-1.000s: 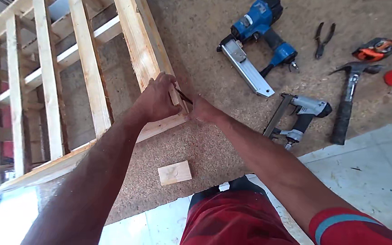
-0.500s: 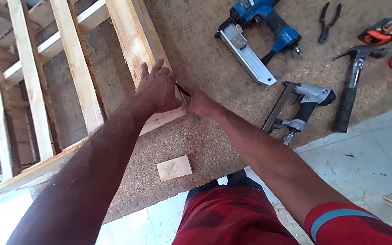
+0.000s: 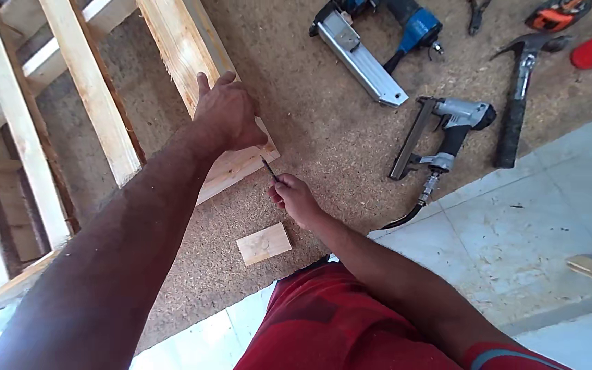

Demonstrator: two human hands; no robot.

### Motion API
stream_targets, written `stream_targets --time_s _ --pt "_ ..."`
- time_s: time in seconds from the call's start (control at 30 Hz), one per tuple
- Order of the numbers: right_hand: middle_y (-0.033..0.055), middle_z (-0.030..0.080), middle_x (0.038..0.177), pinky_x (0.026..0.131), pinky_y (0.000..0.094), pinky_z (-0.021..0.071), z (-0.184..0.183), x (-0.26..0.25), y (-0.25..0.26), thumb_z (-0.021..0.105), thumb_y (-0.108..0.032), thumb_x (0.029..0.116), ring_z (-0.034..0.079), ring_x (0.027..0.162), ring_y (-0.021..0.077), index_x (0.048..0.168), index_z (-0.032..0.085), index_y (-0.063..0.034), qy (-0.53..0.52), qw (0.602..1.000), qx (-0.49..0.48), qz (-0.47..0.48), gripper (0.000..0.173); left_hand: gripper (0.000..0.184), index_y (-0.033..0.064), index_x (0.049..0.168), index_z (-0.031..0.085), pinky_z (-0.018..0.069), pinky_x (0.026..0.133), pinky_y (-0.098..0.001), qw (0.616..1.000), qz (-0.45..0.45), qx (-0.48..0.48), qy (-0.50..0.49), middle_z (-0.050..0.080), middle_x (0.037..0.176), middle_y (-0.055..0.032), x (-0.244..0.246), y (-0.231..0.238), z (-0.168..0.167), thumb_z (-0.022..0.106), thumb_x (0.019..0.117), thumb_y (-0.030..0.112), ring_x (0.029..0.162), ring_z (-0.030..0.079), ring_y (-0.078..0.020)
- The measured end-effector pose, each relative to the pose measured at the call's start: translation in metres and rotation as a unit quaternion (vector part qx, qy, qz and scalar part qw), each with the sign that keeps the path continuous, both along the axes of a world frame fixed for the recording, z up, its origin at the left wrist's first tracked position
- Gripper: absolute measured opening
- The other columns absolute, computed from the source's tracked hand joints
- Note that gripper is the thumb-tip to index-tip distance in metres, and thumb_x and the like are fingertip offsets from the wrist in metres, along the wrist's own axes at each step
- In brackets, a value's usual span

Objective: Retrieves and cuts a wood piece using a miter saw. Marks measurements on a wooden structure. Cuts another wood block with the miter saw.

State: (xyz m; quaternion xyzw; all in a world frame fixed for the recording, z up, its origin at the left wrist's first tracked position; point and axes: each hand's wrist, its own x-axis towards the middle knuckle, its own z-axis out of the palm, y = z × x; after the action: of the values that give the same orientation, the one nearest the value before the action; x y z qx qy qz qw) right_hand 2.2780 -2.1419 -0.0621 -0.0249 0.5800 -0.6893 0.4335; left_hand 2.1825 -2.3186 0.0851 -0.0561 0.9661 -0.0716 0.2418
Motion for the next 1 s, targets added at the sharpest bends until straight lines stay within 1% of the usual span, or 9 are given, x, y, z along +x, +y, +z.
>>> stream_targets --time_s 0.07,0.17,0.33,0.43,0.57,0.7,0.83,0.9,1.0 --pt "0.006 0.066 0.092 0.063 0.0281 0.0527 0.001 -0.001 -0.016 0.046 -0.021 0.1105 0.062 0.074 0.0127 0.124 0.062 -0.005 -0.081 0.996 -0.009 -0.039 0.026 0.058 0.0261 0.118 0.075 0.015 0.114 -0.0783 1.0 -0.006 -0.005 0.002 0.062 0.139 -0.007 -0.002 -0.001 0.0 0.076 0.0737 0.064 0.152 0.03 -0.0348" --pt "0.0006 0.055 0.079 0.051 0.0233 0.0406 0.001 -0.001 -0.03 0.046 -0.02 0.1098 0.048 0.059 0.0087 0.122 0.064 -0.009 -0.119 0.988 -0.018 -0.094 0.024 0.058 0.0251 0.117 0.075 0.0179 0.114 -0.0774 1.0 -0.01 -0.007 0.002 0.063 0.137 -0.0073 -0.002 0.0 0.001 0.076 0.0738 0.063 0.151 0.032 -0.0337" --pt "-0.0019 0.049 0.075 0.048 0.0207 0.037 0.006 -0.006 -0.049 0.046 -0.019 0.1098 0.043 0.055 0.0067 0.118 0.064 -0.0094 -0.14 0.98 -0.04 -0.132 0.022 0.059 0.0249 0.118 0.075 0.0202 0.113 -0.0767 1.0 -0.015 -0.011 -0.004 0.064 0.136 -0.007 -0.003 0.001 0.002 0.075 0.0746 0.064 0.15 0.033 -0.0337" --pt "-0.0031 0.046 0.071 0.047 0.0211 0.0345 0.004 -0.012 -0.06 0.049 -0.018 0.1085 0.04 0.052 0.0065 0.11 0.064 -0.0092 -0.137 0.977 -0.035 -0.162 0.018 0.058 0.0235 0.117 0.076 0.0216 0.112 -0.0775 1.0 -0.015 -0.006 -0.003 0.064 0.134 -0.0093 -0.003 0.001 0.002 0.076 0.074 0.063 0.149 0.035 -0.0361" --pt "-0.0034 0.048 0.073 0.048 0.0203 0.037 0.002 0.003 -0.052 0.047 -0.019 0.1091 0.041 0.053 0.0058 0.113 0.063 -0.0084 -0.146 0.971 -0.058 -0.181 0.02 0.061 0.0241 0.118 0.075 0.0214 0.112 -0.0775 1.0 -0.014 -0.008 -0.001 0.064 0.134 -0.0086 -0.004 0.001 0.004 0.075 0.0723 0.065 0.147 0.037 -0.0359" --pt "-0.0034 0.045 0.071 0.047 0.0214 0.0352 0.001 -0.006 -0.06 0.051 -0.018 0.1073 0.039 0.052 0.0063 0.106 0.065 -0.0086 -0.127 0.973 -0.036 -0.19 0.017 0.061 0.0245 0.117 0.076 0.0233 0.112 -0.0765 1.0 -0.014 -0.011 0.001 0.065 0.133 -0.0078 -0.003 0.001 0.002 0.076 0.0712 0.065 0.146 0.039 -0.0348" --pt "-0.003 0.046 0.072 0.048 0.0218 0.0359 0.001 0.002 -0.056 0.05 -0.02 0.1078 0.04 0.053 0.0067 0.111 0.065 -0.0081 -0.124 0.973 -0.037 -0.191 0.02 0.058 0.0256 0.115 0.076 0.0252 0.111 -0.0765 1.0 -0.023 -0.013 0.006 0.065 0.132 -0.0073 -0.004 -0.001 0.002 0.076 0.0729 0.065 0.145 0.041 -0.0346" --pt "-0.0025 0.046 0.072 0.047 0.0231 0.0344 -0.001 -0.001 -0.06 0.053 -0.02 0.1067 0.039 0.052 0.0071 0.109 0.066 -0.0073 -0.121 0.974 -0.03 -0.192 0.019 0.056 0.025 0.115 0.077 0.0261 0.11 -0.0767 1.0 -0.024 -0.009 0.005 0.066 0.131 -0.0083 -0.005 -0.001 0.002 0.076 0.074 0.064 0.145 0.04 -0.0357" --pt "0.0001 0.049 0.075 0.048 0.0262 0.0342 -0.002 -0.008 -0.055 0.053 -0.025 0.1069 0.039 0.053 0.0095 0.114 0.068 -0.008 -0.087 0.983 -0.005 -0.159 0.024 0.055 0.0253 0.117 0.077 0.0271 0.109 -0.0771 1.0 -0.026 -0.008 0.003 0.066 0.132 -0.0073 -0.006 0.004 0.001 0.077 0.0757 0.062 0.144 0.041 -0.0361"
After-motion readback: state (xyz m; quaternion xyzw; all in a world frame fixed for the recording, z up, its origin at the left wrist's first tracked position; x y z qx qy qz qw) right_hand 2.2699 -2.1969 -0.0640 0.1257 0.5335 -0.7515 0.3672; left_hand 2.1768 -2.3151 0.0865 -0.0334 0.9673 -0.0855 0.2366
